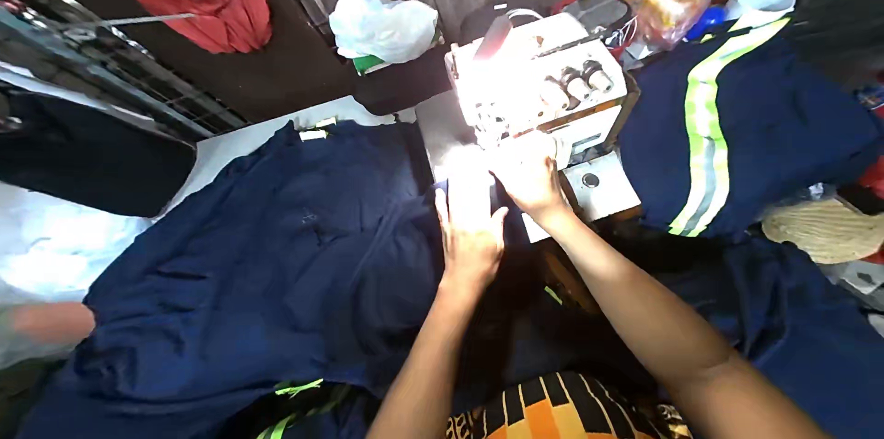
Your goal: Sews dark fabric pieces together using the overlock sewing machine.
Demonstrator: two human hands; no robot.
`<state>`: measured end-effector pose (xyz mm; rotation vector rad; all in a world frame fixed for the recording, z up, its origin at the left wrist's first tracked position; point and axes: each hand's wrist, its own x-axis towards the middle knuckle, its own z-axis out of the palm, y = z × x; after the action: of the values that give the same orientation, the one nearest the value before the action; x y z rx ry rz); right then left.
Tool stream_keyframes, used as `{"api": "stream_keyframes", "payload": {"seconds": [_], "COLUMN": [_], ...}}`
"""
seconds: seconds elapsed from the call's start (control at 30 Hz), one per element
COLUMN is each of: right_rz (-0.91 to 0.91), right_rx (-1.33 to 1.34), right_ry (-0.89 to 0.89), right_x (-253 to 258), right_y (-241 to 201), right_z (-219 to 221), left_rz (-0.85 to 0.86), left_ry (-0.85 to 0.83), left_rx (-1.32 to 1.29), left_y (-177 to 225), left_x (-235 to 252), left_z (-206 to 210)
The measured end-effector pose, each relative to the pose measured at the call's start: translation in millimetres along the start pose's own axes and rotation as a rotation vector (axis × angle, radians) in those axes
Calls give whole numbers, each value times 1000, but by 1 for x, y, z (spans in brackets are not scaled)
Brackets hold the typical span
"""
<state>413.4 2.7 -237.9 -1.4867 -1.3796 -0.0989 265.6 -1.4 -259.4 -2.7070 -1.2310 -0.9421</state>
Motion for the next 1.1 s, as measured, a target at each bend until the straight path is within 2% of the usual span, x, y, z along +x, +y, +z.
{"api": "stream_keyframes", "payload": {"seconds": [0.07, 0.13, 0.23, 0.33, 0.47, 0.53, 0.63, 0.77, 0.87, 0.93, 1.03, 1.1], "right_rz": [31, 95, 205, 391, 797, 798, 790, 697, 594, 515, 479, 473], "right_rx": [-157, -249, -152, 82, 447, 474, 434, 394, 340, 301, 252, 252], "right_ry": [46, 100, 81, -57, -421, -562, -594, -540, -446, -407, -427, -402], "right_x": [1, -2, -11, -24, -44, -70, -110, -130, -111, -91, -58, -42], "right_y": [2, 10, 15, 9, 1, 6, 8, 8, 5, 6, 8, 10], "right_z": [-7, -16, -26, -26, -31, -32, -37, -39, -37, -33, -30, -26], "left_rz": [37, 37, 41, 33, 17, 34, 70, 9, -136, -225, -489, -723], "left_ry": [0, -51, -79, -77, -162, -218, -267, -47, 178, 394, 591, 726], "left_rx": [82, 101, 90, 82, 86, 83, -20, -289, -236, -178, -56, -104], "left_y": [-3, -6, -5, -4, -9, -13, -24, -46, -77, -108, -139, -151], "left_x": [-2, 0, 5, 12, 26, 29, 29, 10, -27, -66, -131, -172], "left_z": [11, 4, -2, -4, -7, -10, -17, -24, -43, -59, -86, -92]}}
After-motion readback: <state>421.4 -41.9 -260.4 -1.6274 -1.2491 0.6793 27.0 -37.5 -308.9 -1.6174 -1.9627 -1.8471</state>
